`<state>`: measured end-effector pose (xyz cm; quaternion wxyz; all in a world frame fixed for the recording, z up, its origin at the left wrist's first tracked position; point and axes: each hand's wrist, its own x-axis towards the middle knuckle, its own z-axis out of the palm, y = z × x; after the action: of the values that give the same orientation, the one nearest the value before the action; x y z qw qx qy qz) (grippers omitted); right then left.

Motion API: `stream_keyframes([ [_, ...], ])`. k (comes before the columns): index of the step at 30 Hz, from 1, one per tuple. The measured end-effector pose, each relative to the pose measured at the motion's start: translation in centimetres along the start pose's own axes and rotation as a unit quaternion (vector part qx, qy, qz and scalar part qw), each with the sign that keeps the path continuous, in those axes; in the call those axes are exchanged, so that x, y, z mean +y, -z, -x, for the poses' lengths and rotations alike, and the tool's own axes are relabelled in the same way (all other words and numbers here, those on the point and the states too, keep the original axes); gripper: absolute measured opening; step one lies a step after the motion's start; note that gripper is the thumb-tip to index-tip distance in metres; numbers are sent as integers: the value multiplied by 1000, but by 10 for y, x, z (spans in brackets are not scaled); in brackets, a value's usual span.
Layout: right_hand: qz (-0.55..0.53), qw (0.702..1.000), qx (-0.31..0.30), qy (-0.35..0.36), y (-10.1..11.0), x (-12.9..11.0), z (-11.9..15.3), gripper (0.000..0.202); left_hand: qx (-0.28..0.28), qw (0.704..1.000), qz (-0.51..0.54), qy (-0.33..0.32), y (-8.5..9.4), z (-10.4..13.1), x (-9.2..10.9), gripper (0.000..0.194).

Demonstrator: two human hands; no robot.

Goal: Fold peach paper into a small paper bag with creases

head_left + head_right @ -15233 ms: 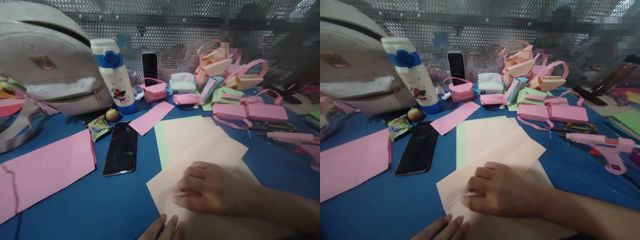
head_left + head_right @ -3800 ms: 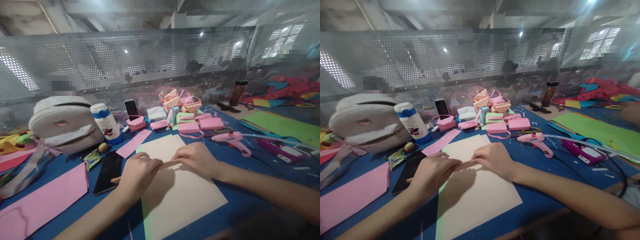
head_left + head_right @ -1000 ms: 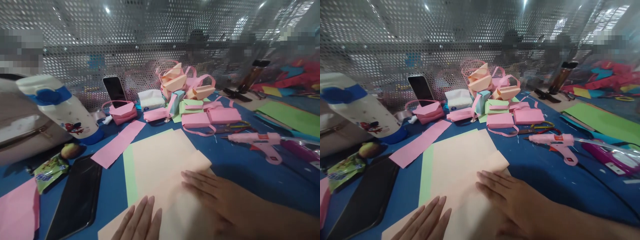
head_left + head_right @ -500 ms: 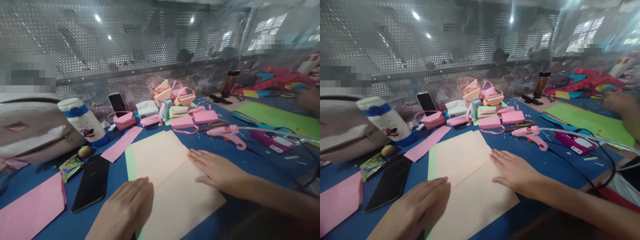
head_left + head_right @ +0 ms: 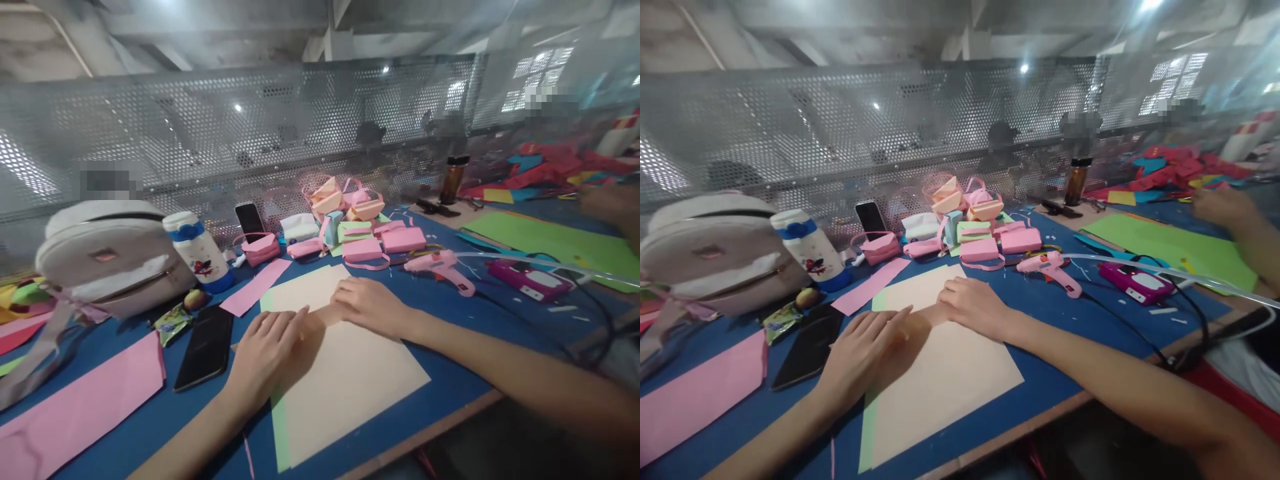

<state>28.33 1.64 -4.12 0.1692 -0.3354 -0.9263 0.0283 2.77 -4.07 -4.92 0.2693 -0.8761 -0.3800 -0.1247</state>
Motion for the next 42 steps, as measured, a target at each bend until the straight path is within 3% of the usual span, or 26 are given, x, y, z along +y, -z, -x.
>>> stream_keyframes([
  [4,-7,1000,20,-1,4,2,6,15,35,999,3,-16,-2,5,-5,29],
  [8,-53,998,-13,16,10,2,8,9,26,999,23,-30,2,10,-2,25],
  [12,-117,992,-37,6,11,-2,9,28,30,997,72,-22,5,12,8,18],
  [15,-106,993,-49,12,7,-3,10,19,33,996,82,-26,6,11,14,17],
  [21,-90,995,-44,22,-2,-1,8,6,-29,991,134,-11,6,12,14,25],
  [23,-88,995,-24,28,-5,3,7,17,-35,988,154,1,5,12,13,33],
  [27,-48,998,-17,32,-10,15,5,35,-19,983,184,9,2,12,13,35],
  [33,-28,999,-32,31,-11,19,2,35,65,984,163,29,5,12,17,24],
  [38,-48,997,-43,30,-10,13,1,51,53,988,146,7,12,16,15,31],
  [42,-85,996,-19,-16,1,14,0,40,48,980,187,-38,15,22,14,39],
])
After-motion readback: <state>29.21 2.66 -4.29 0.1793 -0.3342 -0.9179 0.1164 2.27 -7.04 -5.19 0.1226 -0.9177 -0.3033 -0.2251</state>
